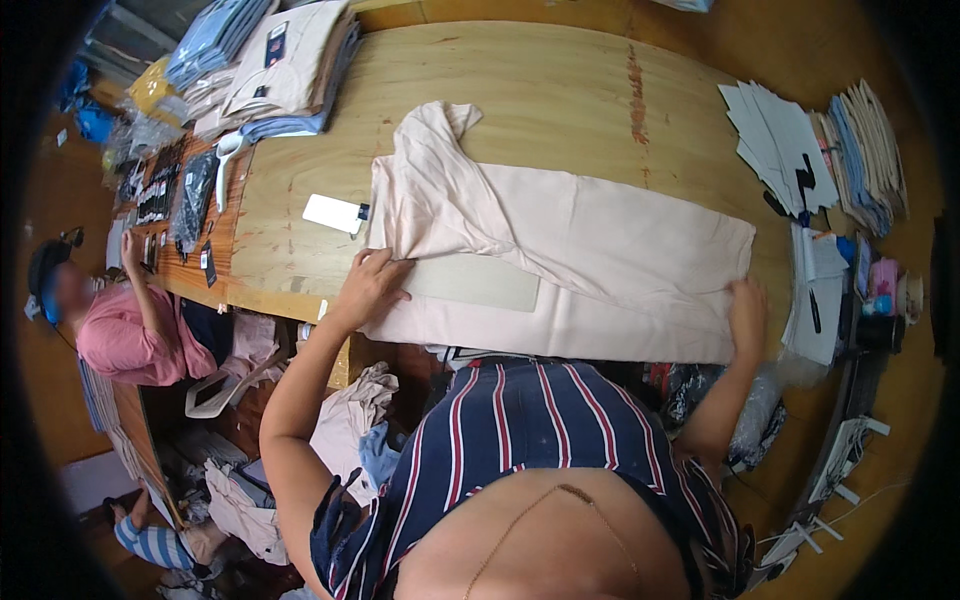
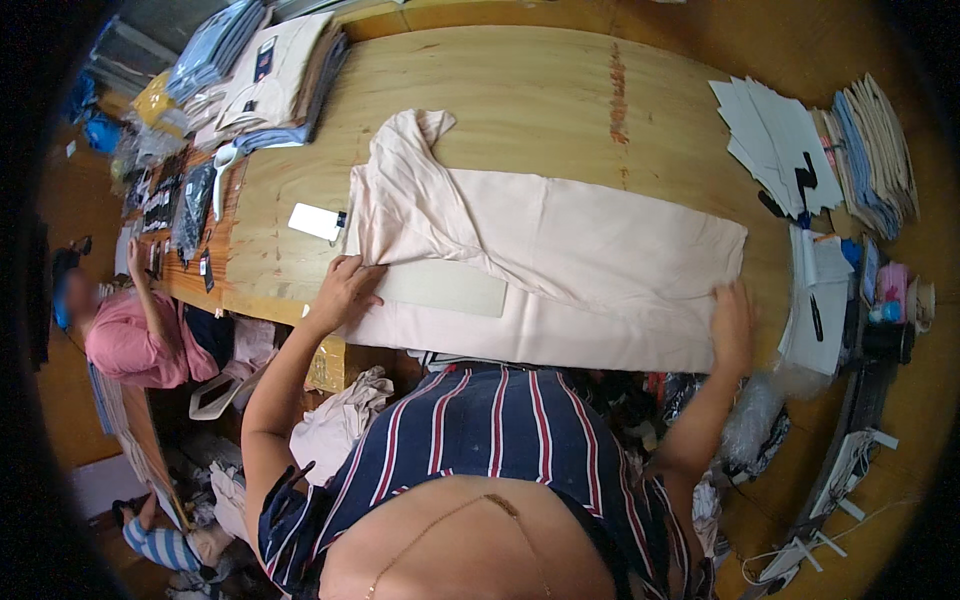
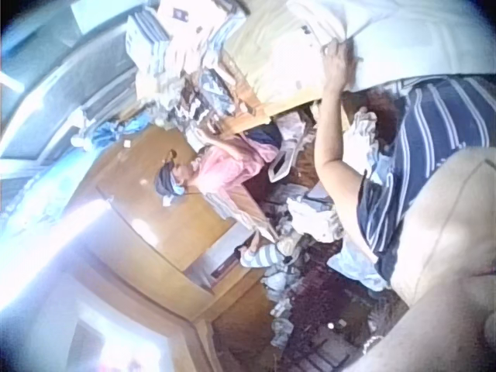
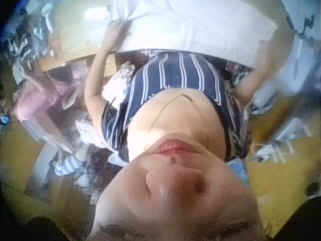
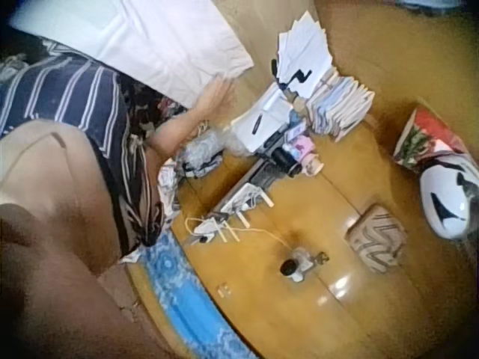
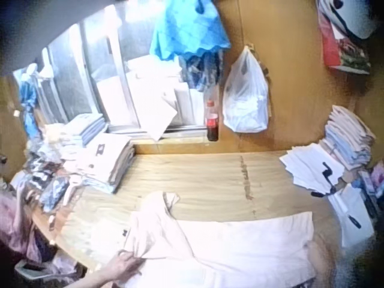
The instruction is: The person trims loose threads from a shirt using shears, folds the shirt using a cardboard template, and places the folded garment into a plastic bag.
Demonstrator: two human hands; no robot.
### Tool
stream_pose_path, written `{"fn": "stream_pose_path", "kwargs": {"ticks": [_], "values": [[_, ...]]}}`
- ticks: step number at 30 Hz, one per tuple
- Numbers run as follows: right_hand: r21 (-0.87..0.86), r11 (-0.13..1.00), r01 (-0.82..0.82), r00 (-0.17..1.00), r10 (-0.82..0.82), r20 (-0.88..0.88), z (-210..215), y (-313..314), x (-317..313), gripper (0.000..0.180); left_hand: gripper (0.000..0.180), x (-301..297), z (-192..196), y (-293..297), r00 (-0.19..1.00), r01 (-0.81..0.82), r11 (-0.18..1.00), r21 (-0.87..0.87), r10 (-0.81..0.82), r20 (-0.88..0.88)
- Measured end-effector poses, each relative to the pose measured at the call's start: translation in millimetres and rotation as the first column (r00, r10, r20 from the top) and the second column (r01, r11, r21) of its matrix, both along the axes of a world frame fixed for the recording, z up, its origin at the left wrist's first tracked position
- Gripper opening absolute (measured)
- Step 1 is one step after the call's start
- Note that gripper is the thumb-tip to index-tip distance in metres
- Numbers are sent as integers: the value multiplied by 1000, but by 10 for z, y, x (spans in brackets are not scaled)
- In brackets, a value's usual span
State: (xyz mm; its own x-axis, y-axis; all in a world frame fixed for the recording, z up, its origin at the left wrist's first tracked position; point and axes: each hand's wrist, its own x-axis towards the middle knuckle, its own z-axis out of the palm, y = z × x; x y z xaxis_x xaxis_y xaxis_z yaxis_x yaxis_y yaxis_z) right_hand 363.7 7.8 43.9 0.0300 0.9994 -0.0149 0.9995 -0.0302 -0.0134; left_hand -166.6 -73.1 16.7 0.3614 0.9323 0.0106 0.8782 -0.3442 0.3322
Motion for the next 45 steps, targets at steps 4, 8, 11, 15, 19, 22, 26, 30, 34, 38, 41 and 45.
{"fn": "stream_pose_path", "kwargs": {"ticks": [4,8,11,15,19,22,26,30,34,38,41,45], "values": [[300,920,-251,783,375,-496,-110,1278,-1443,22,51,-42,-62,13,999,36,996,78,-36,0],[348,861,-371,767,495,-408,-564,2169,-2985,23,51,-10,-57,15,999,36,991,132,-35,-14],[339,781,-525,754,611,-239,-677,2125,-3757,21,50,-28,-25,-27,1000,-2,992,126,-1,22],[87,816,-571,226,257,-940,-652,2822,-3555,19,50,5,-42,4,996,-1,989,149,-12,87],[489,592,-641,-244,447,-861,743,2105,-3007,5,56,-88,-233,-123,977,-111,984,141,82,195],[261,628,-733,-176,196,-965,1033,1875,-2394,4,65,-72,-294,-52,942,-143,986,90,107,319],[318,520,-793,-86,420,-903,1393,1220,-2067,12,67,-72,-288,-64,915,-220,974,55,186,358],[485,105,-868,-380,488,-786,1678,6,-2483,5,63,-82,-219,-172,896,-295,956,-3,277,347],[422,-11,-906,-407,289,-867,1479,-849,-2902,15,64,-40,-222,89,860,-214,977,-3,190,474],[404,203,-892,-347,266,-900,1453,-500,-2499,10,75,-147,-36,193,951,-192,950,-245,242,192],[250,819,-517,-213,160,-964,848,-122,-1591,12,83,-99,203,477,986,-98,977,-188,120,114],[105,992,-74,-111,96,-989,-129,322,-689,17,72,37,200,1073,989,-148,983,-110,147,-14]]}}
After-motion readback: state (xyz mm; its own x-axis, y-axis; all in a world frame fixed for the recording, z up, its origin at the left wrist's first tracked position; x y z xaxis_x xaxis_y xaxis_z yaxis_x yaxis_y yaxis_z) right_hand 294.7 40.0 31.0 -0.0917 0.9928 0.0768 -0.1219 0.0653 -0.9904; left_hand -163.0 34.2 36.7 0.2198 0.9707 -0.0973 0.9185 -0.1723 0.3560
